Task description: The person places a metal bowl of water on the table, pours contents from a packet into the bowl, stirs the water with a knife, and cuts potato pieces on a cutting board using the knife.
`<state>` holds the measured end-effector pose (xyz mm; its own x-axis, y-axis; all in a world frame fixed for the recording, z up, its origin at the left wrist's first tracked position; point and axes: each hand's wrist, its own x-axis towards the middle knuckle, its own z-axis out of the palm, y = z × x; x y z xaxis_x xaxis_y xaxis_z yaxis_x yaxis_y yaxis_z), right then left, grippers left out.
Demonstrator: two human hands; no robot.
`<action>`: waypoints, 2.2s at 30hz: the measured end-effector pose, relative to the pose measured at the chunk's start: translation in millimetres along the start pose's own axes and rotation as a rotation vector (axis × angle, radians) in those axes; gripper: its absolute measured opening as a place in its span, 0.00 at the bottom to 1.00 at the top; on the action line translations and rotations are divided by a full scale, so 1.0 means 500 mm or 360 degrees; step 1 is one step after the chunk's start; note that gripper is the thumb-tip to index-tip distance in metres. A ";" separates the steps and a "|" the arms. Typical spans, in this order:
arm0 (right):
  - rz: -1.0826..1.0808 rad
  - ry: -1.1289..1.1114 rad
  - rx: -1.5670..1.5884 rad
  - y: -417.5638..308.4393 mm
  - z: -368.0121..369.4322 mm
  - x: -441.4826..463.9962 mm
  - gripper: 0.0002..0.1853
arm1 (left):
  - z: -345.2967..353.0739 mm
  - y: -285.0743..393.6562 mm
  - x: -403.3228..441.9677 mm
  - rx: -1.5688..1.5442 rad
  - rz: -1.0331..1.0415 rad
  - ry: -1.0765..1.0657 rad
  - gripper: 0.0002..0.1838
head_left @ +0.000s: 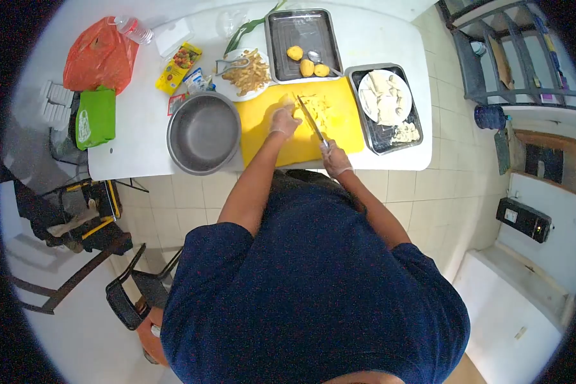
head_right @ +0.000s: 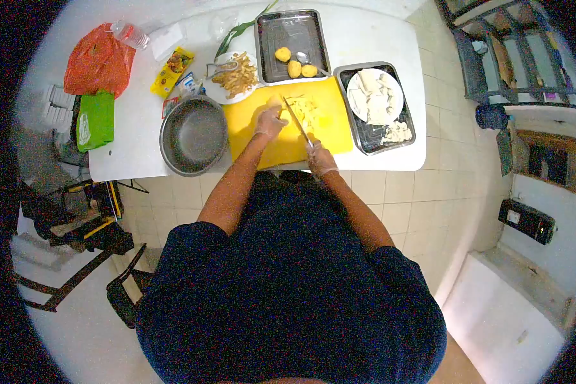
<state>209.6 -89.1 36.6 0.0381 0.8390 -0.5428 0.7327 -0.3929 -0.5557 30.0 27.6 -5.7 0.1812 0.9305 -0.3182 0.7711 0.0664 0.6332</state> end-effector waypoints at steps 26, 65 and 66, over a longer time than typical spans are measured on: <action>-0.0260 -0.0104 -0.0196 -0.045 0.044 0.022 0.19 | 0.006 -0.061 -0.071 -0.0053 -0.0018 0.0563 0.14; -0.0019 0.0012 0.0158 -0.010 -0.027 -0.020 0.23 | 0.002 -0.081 0.115 -0.0001 -0.0035 0.0529 0.19; -0.0036 0.0021 0.0153 -0.011 -0.027 -0.020 0.23 | 0.003 -0.081 0.111 -0.0079 -0.0019 0.0548 0.18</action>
<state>214.7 -90.2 53.5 0.0319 0.8526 -0.5217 0.6648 -0.4078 -0.6259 9.7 75.9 -50.1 -0.0507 0.9959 -0.0747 0.7399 0.0877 0.6670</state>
